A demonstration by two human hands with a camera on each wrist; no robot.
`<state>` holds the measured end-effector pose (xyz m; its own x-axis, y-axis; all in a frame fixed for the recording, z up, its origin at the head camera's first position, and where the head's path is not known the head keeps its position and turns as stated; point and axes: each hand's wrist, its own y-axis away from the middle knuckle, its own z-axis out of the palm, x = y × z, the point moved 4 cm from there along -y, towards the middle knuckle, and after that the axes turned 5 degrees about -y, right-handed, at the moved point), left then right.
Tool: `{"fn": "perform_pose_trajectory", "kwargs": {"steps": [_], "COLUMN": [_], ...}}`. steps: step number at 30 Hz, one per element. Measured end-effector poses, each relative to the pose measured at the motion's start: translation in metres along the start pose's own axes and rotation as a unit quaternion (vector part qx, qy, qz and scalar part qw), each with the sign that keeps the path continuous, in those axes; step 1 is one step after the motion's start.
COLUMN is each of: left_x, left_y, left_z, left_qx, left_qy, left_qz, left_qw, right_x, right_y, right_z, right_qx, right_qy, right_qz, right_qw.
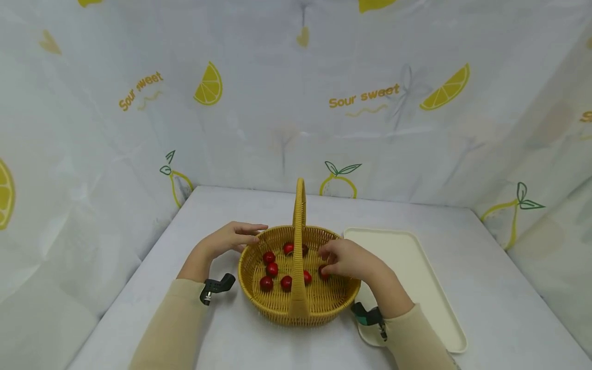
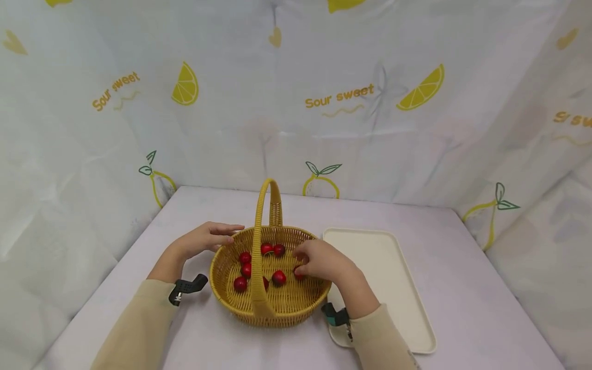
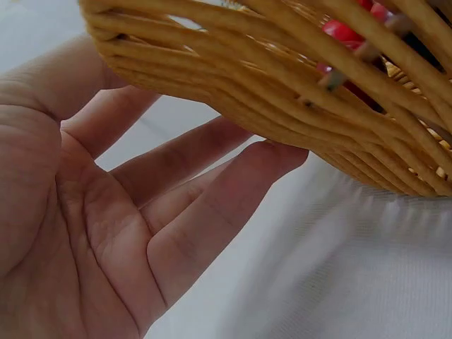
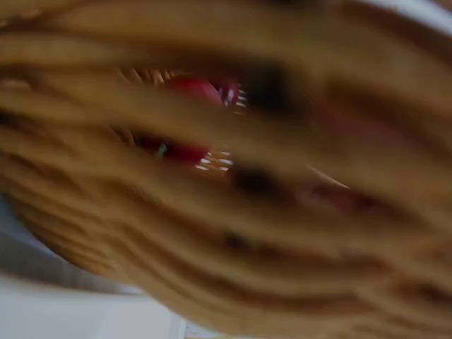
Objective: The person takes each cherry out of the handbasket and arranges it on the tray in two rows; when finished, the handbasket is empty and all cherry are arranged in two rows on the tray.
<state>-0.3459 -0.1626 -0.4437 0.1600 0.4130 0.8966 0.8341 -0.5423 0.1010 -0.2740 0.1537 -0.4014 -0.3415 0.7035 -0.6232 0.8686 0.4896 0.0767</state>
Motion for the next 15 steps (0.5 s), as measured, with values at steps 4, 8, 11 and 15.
{"fn": "perform_pose_trajectory", "kwargs": {"steps": [4, 8, 11, 15], "left_x": [0.001, 0.002, 0.002, 0.001], "left_y": [-0.001, -0.001, -0.001, -0.001], "left_z": [-0.001, -0.001, 0.0, 0.001], "left_qx": [-0.002, -0.007, -0.011, -0.011], "left_qy": [0.012, 0.018, 0.015, 0.009], "left_qz": [-0.002, -0.002, -0.002, -0.006], "left_qw": [0.9999, 0.9998, 0.9998, 0.9999], "right_x": [-0.005, -0.007, -0.006, -0.004], "right_y": [-0.003, -0.007, -0.008, -0.009], "right_z": [0.01, 0.021, 0.025, 0.025], "right_qx": [0.0, 0.005, 0.013, 0.015], "right_qy": [0.093, 0.184, 0.204, 0.182], "right_qz": [0.005, -0.006, -0.008, -0.014], "right_qw": [0.9956, 0.9829, 0.9788, 0.9831]}}
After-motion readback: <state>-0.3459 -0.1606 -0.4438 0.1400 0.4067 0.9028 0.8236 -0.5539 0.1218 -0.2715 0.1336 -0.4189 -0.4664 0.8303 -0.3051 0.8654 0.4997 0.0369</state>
